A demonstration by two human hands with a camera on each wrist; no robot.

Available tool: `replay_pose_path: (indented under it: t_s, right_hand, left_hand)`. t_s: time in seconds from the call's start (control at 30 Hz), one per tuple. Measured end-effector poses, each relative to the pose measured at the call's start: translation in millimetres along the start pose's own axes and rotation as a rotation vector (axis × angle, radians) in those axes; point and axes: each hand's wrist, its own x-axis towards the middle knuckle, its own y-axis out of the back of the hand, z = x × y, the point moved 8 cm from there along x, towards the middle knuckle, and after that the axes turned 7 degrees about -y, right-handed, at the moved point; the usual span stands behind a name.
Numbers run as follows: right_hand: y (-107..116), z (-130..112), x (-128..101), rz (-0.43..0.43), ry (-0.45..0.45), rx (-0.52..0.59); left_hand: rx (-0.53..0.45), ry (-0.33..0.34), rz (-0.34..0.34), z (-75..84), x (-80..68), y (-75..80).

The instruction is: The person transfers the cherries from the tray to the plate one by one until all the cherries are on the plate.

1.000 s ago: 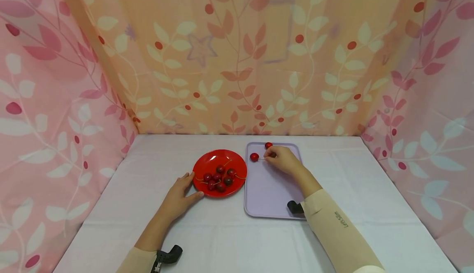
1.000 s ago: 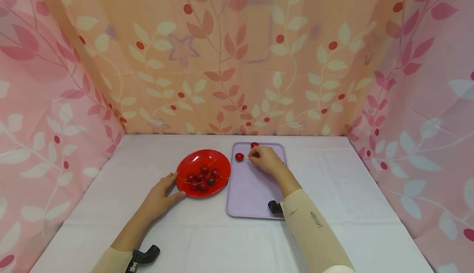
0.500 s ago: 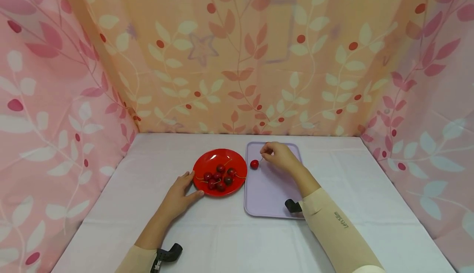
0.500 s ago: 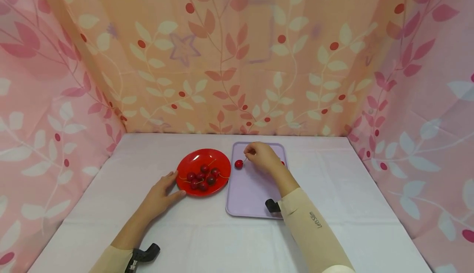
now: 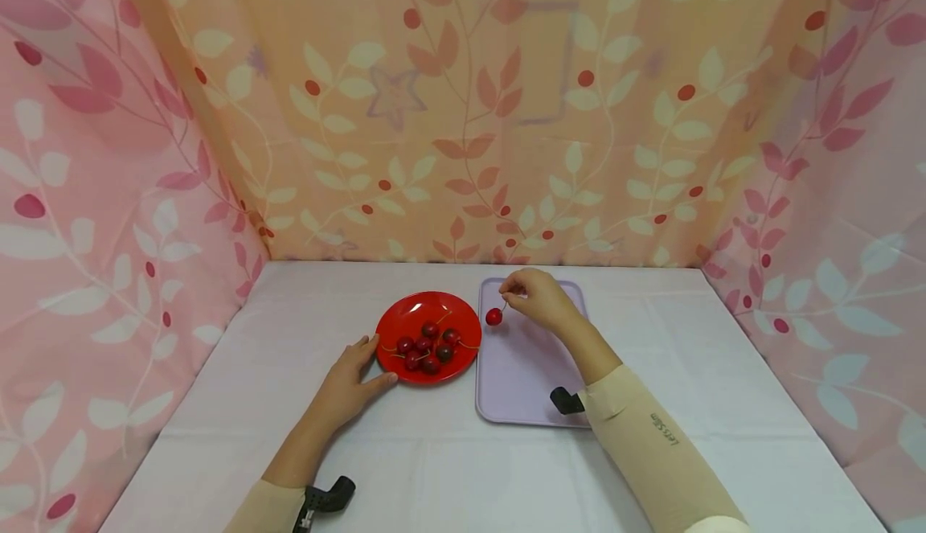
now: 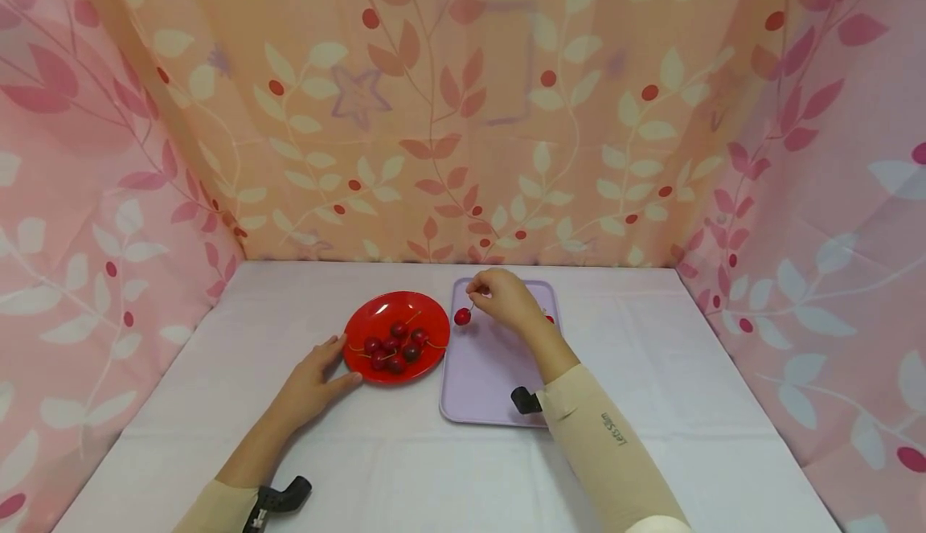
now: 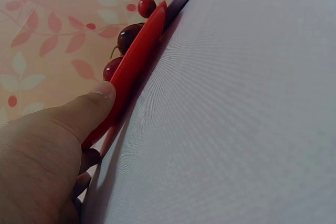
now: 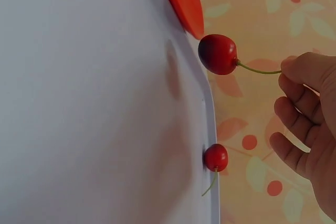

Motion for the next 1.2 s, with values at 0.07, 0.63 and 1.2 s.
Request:
replay_pose_path:
  t_s: [0.07,0.63,1.2]
  right_hand:
    - [-1.9,-2.6,-0.2,-0.004,0.006,-0.003]
    - [-19.7,-30.7,12.3,0.005,0.075,0.037]
    - [-57.0,-53.2,23.6,0.041,0.057,0.041]
  left_hand:
    - [-0.006,-0.002,0.001,0.3,-0.3,-0.1]
    - [-0.003,0.035,-0.019,-1.7,-0.9,0.0]
    - [-0.015,-0.023,0.008,4.1,-2.0,1.6]
